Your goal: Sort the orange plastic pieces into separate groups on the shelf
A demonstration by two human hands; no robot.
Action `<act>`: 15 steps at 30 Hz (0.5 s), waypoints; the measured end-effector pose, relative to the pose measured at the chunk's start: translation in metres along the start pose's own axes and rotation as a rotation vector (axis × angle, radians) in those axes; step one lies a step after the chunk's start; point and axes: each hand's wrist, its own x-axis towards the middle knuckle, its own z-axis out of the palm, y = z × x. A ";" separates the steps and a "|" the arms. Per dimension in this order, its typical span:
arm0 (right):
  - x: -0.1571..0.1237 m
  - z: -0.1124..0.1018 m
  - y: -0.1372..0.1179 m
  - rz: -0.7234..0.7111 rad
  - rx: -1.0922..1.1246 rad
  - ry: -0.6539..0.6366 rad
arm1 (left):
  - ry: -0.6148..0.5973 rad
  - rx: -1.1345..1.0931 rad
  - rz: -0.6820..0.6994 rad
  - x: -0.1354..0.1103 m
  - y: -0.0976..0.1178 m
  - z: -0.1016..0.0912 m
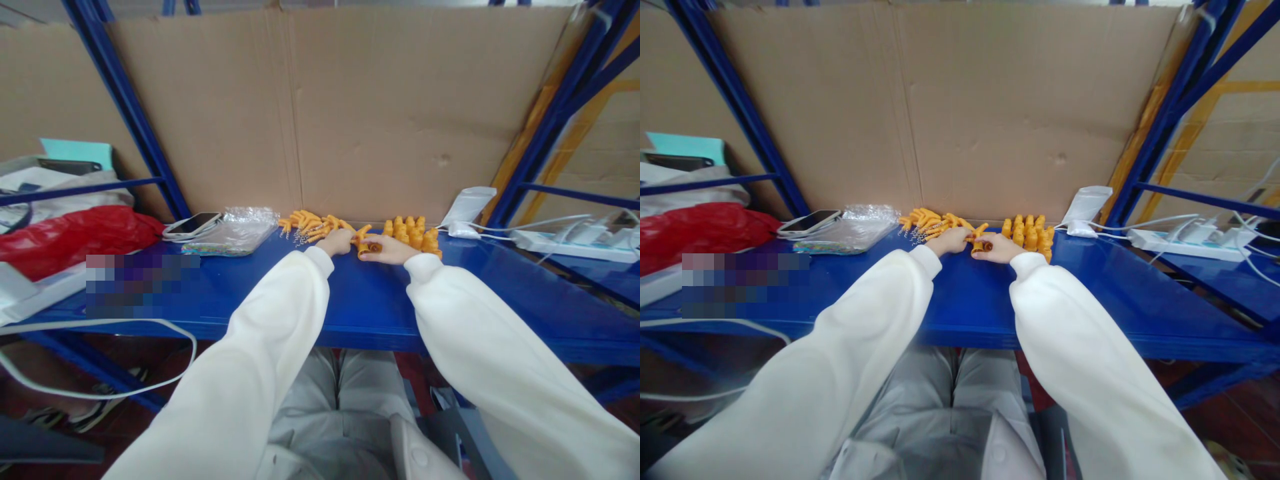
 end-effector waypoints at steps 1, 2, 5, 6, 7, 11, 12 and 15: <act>0.000 0.001 0.001 0.000 -0.011 0.002 | -0.004 0.027 -0.019 -0.001 -0.001 0.000; 0.001 0.003 0.002 0.003 -0.022 0.008 | -0.010 0.048 -0.037 -0.003 -0.003 -0.001; 0.003 0.007 0.003 0.016 -0.047 0.027 | -0.002 0.026 -0.067 -0.006 -0.010 -0.004; 0.003 0.008 0.004 0.023 -0.052 0.034 | 0.008 -0.003 -0.072 -0.007 -0.012 -0.004; 0.004 0.009 0.004 0.031 -0.055 0.039 | 0.024 -0.037 -0.075 -0.007 -0.015 -0.005; 0.006 0.012 0.008 0.042 -0.067 0.056 | 0.144 -0.181 -0.129 -0.011 -0.023 -0.007; 0.007 0.012 0.009 0.042 -0.070 0.057 | 0.181 -0.222 -0.163 -0.012 -0.025 -0.007; 0.008 0.014 0.011 0.052 -0.075 0.055 | 0.302 -0.378 -0.271 -0.017 -0.030 -0.010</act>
